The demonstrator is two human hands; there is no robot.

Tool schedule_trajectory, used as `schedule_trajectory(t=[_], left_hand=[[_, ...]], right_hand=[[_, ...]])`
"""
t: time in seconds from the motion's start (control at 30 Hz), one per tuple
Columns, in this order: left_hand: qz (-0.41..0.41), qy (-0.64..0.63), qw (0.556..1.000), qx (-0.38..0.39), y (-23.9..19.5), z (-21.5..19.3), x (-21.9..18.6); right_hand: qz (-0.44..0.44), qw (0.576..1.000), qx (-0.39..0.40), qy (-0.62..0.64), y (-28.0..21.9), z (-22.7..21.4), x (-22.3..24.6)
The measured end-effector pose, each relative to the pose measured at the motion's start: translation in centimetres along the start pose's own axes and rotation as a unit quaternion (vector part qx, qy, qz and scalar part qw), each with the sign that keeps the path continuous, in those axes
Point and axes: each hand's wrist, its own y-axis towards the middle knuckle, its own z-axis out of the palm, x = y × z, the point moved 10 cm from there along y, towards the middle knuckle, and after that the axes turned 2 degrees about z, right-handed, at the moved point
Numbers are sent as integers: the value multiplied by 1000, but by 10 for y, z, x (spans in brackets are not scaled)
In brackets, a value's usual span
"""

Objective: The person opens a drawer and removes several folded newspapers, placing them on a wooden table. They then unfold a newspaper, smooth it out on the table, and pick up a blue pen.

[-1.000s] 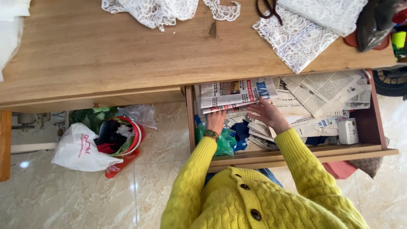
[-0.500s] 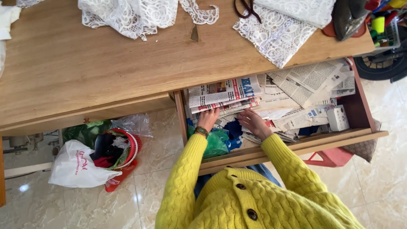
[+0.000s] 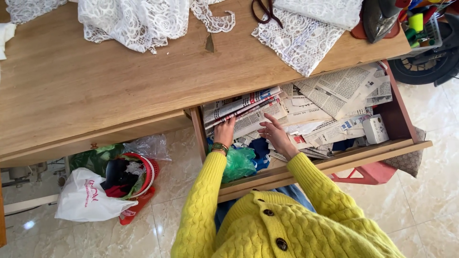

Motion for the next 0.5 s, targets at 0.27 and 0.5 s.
schedule_trajectory(t=[0.27, 0.5], left_hand=[[33, -21, 999, 8, -36, 33, -6], [40, -9, 997, 60, -88, 31, -47]], right_hand=[[-33, 995, -71, 67, 9, -26, 12], [-164, 943, -233, -171, -25, -66, 49]])
